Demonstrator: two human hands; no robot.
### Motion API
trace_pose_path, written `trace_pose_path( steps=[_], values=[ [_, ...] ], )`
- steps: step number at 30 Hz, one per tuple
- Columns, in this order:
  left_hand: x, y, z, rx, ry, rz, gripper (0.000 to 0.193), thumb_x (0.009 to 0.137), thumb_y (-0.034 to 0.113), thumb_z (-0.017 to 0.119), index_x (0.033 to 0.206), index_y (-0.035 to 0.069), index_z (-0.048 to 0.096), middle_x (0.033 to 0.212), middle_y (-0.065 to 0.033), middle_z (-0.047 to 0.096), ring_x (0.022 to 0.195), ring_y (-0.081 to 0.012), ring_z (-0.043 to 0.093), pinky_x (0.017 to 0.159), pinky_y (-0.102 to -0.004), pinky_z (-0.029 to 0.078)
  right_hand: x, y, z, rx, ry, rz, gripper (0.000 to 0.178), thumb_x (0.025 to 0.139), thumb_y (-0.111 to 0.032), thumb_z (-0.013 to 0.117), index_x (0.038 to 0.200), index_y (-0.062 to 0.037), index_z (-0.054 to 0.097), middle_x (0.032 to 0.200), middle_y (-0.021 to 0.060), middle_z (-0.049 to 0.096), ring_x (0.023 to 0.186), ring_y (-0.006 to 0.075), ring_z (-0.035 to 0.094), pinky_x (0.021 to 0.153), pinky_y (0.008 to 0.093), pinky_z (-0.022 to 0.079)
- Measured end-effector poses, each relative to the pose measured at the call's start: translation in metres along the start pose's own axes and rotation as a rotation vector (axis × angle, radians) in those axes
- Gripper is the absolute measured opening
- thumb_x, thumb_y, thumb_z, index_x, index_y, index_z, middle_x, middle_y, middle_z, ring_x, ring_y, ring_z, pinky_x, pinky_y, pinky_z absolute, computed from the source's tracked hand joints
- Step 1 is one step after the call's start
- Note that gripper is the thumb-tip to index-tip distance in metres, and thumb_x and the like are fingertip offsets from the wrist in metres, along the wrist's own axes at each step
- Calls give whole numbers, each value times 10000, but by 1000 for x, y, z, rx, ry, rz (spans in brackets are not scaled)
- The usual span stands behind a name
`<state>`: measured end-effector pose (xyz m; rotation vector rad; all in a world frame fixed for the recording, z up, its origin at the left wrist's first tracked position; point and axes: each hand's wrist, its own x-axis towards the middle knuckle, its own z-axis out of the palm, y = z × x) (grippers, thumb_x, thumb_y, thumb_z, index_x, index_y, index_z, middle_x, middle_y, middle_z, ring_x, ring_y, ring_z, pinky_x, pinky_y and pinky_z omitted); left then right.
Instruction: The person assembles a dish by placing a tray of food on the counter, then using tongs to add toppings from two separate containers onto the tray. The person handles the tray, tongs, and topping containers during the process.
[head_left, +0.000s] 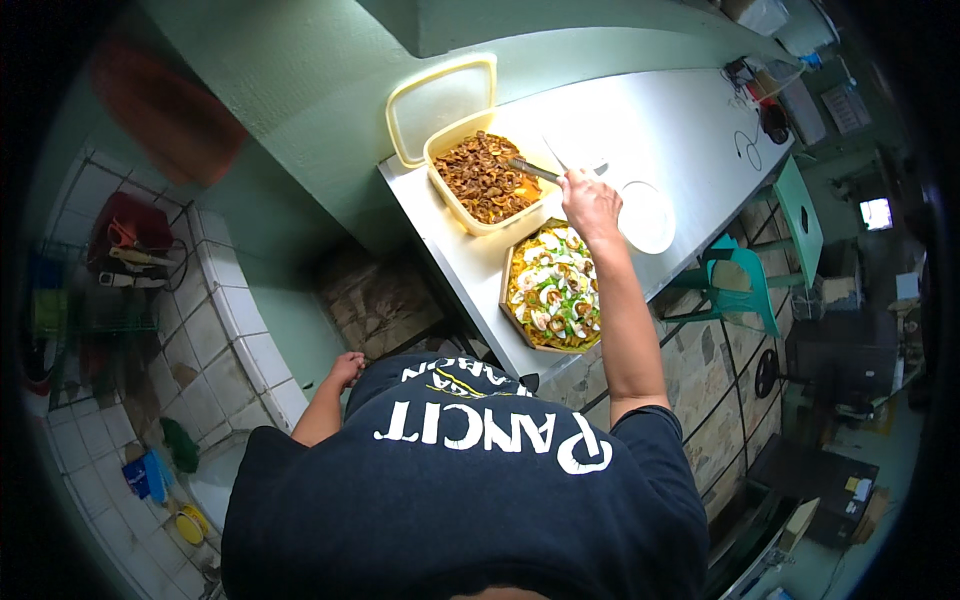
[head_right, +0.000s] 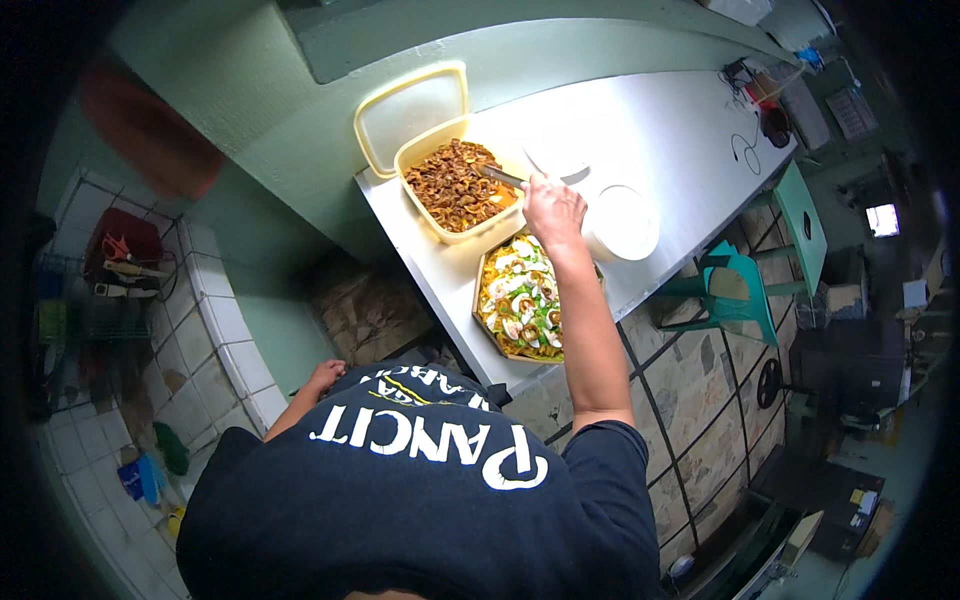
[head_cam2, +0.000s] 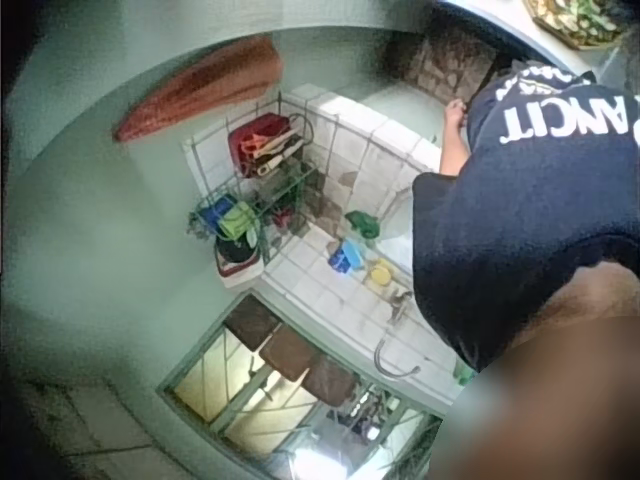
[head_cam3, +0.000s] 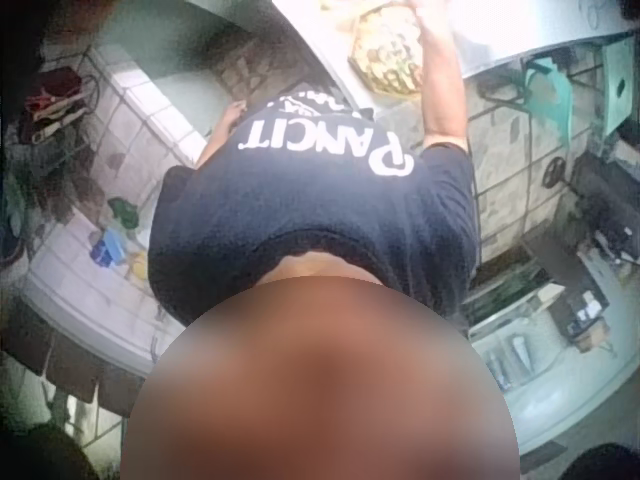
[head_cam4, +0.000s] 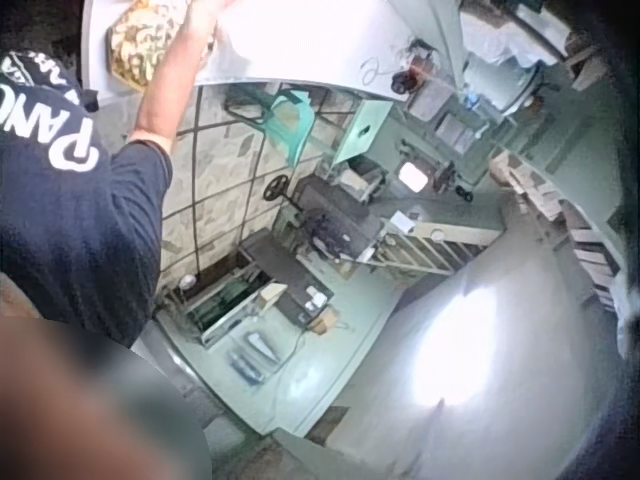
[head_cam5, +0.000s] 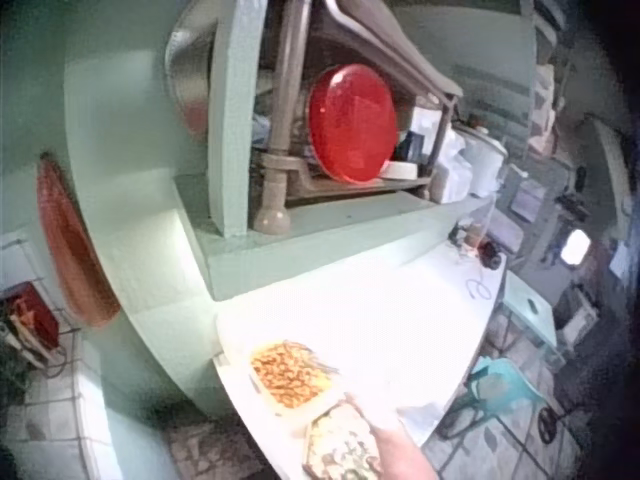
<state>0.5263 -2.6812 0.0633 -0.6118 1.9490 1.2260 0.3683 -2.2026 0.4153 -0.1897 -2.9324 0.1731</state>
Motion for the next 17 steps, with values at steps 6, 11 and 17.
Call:
trace_pose_path(
  steps=[6, 11, 17],
  values=[
    [18, 17, 2, -23, -13, 74, 308, 920, 233, 527, 1211, 145, 573, 884, 11, 636, 631, -120, 564, 506, -323, 429, -3, -4, 25, -110, -127, -132, 263, 936, -293, 447, 1076, -154, 621, 1103, 136, 616, 977, 343, 596, 855, 490, 439],
    [23, 14, 3, -52, -16, 93, 311, 919, 230, 524, 1211, 135, 573, 880, 13, 636, 615, -114, 563, 499, -318, 431, 8, -4, 37, -82, -106, -130, 255, 933, -259, 453, 1113, -154, 599, 1143, 154, 588, 1026, 353, 573, 872, 506, 424],
    [4, 6, -5, 46, -17, -2, 394, 909, 235, 550, 1285, 125, 521, 969, -24, 659, 708, -150, 597, 549, -418, 471, 18, 20, 36, -137, 176, -234, 244, 916, -250, 519, 1123, -141, 588, 1085, 128, 632, 884, 353, 641, 754, 485, 512]
  ],
)
